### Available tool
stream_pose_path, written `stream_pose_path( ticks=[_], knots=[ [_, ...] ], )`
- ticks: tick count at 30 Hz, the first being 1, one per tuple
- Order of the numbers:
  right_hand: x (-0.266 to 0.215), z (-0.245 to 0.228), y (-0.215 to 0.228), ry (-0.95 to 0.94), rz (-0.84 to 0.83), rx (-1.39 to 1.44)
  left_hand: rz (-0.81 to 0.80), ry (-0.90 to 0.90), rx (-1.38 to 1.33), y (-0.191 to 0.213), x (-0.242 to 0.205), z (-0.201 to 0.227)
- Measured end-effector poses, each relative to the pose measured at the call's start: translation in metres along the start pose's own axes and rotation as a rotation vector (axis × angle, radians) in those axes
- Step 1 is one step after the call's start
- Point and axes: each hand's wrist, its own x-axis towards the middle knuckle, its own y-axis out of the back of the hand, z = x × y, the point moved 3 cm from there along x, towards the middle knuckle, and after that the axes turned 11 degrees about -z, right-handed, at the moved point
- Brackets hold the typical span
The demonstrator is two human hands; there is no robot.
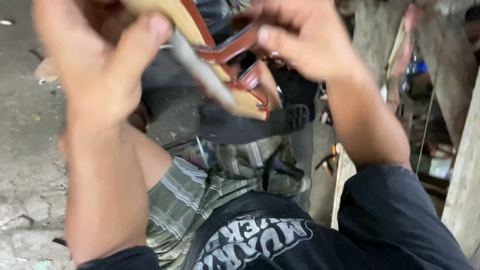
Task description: The person assembles a brown sandal by attaching a black rubber sole to the upper part. They use a black rubber mallet to tap the sole into place, ensuring it is securely attached. The process is repeated for another sandal.
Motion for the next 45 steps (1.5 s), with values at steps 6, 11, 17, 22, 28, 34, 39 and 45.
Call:
stream_pose_path(
  ticks=[6,11,17,22,28,34,39,45],
  knots=[
    [-0.114,0.04,-0.077,-0.254,-0.115,-0.337,0.123,0.303,0.003,-0.053,-0.059,0.046],
    [-0.155,0.081,-0.104,-0.378,0.268,-0.035,0.098,0.382,-0.034,-0.092,-0.078,0.063],
    [-0.203,0.118,-0.06,0.1,0.899,0.087,-0.054,0.456,-0.12,-0.119,-0.112,0.023],
    [-0.217,0.106,-0.013,0.366,0.808,0.215,0.054,0.54,-0.105,-0.13,-0.141,-0.005],
    [-0.22,0.035,-0.073,-0.153,0.256,0.434,0.021,0.605,-0.076,-0.133,-0.15,0.001],
    [-0.189,0.04,-0.139,-0.094,-0.17,0.887,-0.098,0.572,-0.234,-0.134,-0.15,0.02],
    [-0.183,0.037,-0.155,-0.066,-0.053,0.799,-0.226,0.533,-0.127,-0.135,-0.144,0.032],
    [-0.17,0.029,-0.16,0.007,-0.007,0.822,-0.236,0.553,-0.013,-0.139,-0.14,0.037]
  ],
)
